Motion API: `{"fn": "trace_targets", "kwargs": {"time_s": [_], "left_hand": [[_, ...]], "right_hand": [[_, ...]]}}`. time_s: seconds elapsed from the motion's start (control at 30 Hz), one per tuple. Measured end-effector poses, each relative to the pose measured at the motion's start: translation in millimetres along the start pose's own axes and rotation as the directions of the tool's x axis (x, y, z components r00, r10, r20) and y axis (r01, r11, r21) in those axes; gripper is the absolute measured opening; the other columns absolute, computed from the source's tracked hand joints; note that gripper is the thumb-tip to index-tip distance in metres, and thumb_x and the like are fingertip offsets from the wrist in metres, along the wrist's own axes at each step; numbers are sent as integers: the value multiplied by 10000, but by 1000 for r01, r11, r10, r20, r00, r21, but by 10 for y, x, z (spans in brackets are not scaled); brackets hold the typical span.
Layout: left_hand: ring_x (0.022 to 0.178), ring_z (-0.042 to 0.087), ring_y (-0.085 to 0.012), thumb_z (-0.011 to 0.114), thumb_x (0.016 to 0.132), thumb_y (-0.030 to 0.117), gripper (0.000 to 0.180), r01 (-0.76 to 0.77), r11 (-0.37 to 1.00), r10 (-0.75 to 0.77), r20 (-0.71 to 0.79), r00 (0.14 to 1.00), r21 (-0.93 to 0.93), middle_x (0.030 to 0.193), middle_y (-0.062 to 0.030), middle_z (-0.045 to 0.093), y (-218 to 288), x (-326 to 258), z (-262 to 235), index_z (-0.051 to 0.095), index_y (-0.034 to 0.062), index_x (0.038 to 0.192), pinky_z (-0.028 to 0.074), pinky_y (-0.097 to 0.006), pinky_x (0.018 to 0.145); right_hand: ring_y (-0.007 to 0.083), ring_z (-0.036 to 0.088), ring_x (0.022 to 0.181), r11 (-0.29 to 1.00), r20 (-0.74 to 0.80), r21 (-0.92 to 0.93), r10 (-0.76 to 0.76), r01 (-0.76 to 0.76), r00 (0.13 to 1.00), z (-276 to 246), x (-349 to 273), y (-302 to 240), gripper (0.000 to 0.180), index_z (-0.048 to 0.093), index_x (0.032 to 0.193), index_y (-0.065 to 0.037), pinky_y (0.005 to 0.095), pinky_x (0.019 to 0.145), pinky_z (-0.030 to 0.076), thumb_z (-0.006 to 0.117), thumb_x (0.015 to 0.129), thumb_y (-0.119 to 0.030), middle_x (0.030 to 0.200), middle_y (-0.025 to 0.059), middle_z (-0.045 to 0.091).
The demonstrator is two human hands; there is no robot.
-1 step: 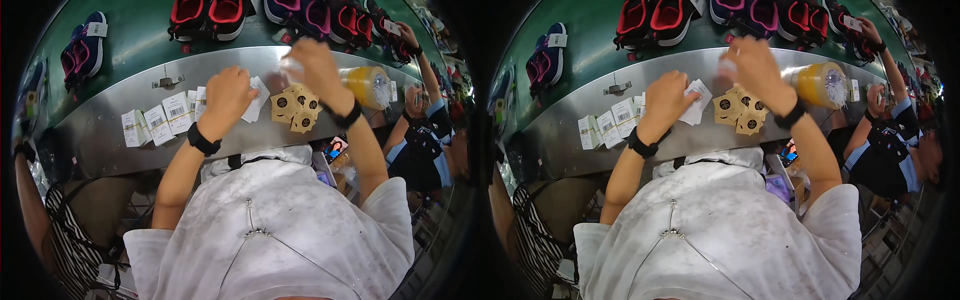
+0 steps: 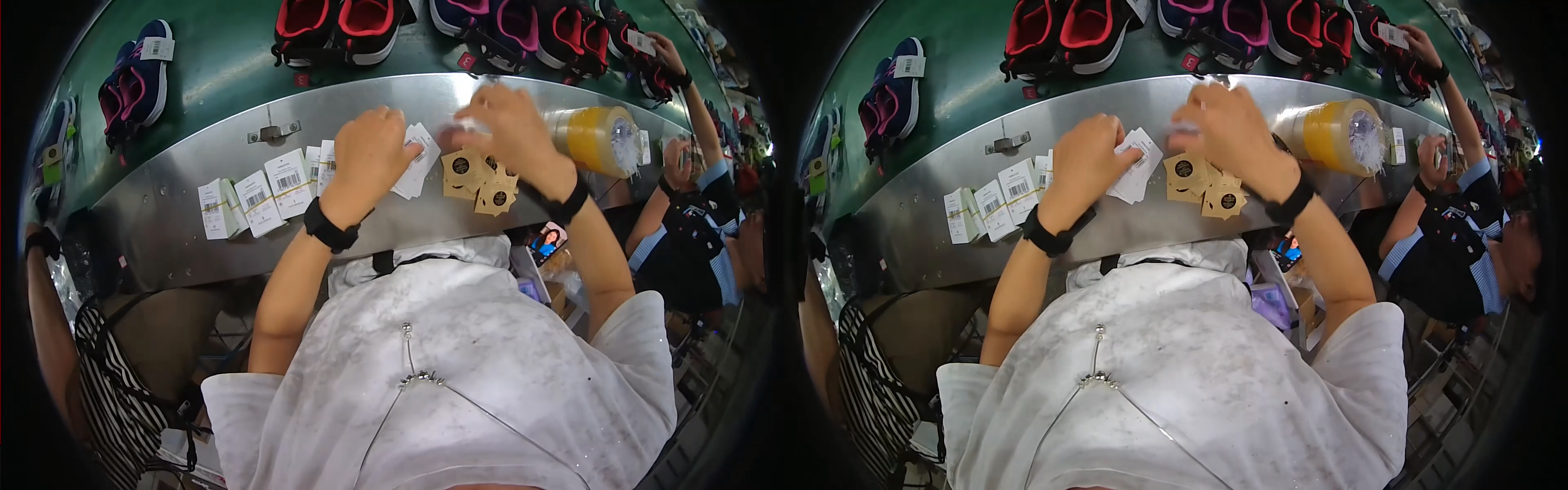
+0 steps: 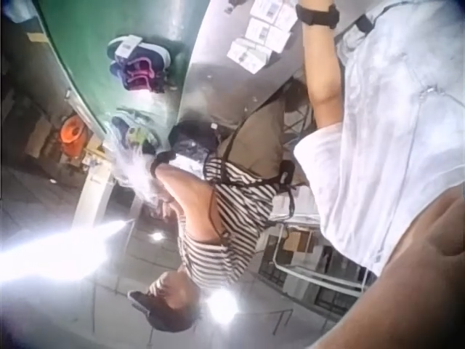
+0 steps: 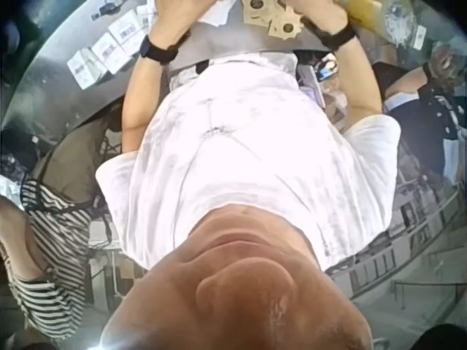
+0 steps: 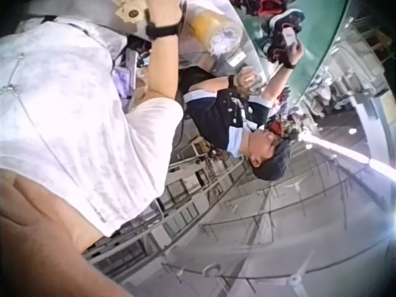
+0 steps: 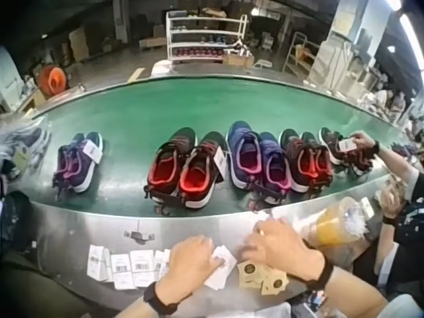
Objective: The recorder is attaching labels and tags to various athletic shoes on a conveyor belt assembly line.
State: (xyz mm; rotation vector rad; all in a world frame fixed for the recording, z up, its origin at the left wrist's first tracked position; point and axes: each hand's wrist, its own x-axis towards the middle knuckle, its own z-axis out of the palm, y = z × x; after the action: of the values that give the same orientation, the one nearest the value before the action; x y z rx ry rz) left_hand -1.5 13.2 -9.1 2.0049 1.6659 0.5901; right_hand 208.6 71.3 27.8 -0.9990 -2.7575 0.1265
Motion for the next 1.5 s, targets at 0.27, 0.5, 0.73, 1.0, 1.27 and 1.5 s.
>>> {"fn": "trace_targets", "kwargs": {"time_s": [0.27,0.5,0.73,1.0,1.27,1.5], "left_hand": [[784,543,-329,514,866,170,208,62,891,-40,59,997,-450,805,-184,531,-114,15,-61,509,-30,813,412,-378,667],[767,540,-122,563,868,69,101,254,646,-16,320,947,-720,858,-59,565,250,-89,-148,595,-26,880,427,-254,667],[842,615,-103,655,813,3,115,438,331,-17,459,888,-835,952,-41,640,781,91,59,651,5,928,481,-236,756],[829,603,-108,627,790,-45,191,-22,540,217,114,970,-841,887,-44,613,1268,599,339,632,-34,980,483,-222,775],[926,584,-162,559,765,-50,168,-213,472,449,25,893,-855,1081,-82,619,1787,1014,634,628,-11,914,476,-283,775],[831,628,-236,552,759,-38,216,-316,536,560,49,827,-783,1074,-135,645,2147,1221,882,609,-21,966,500,-315,751]], "right_hand": [[218,561,784,891,130,377,220,-254,967,82,-318,-53,147,671,795,-105,351,694,420,715,705,-212,775,28,588],[91,543,677,337,322,787,490,-517,810,-165,-495,-105,155,698,893,-14,235,595,415,651,827,-146,767,31,640],[139,573,692,337,105,862,610,-378,785,-364,-819,-146,157,667,930,11,249,633,440,594,849,-102,796,72,646],[245,593,708,838,-452,-109,438,-535,778,-1199,-1087,562,75,664,805,-67,334,599,472,695,738,-78,776,60,628],[230,596,717,893,-498,-30,377,-450,781,-1156,-1227,865,62,652,776,-47,328,599,467,695,731,-50,781,52,650],[247,631,659,903,-846,368,424,-222,323,-1387,-1173,635,128,514,911,29,384,669,537,562,914,-89,790,170,658]]}}
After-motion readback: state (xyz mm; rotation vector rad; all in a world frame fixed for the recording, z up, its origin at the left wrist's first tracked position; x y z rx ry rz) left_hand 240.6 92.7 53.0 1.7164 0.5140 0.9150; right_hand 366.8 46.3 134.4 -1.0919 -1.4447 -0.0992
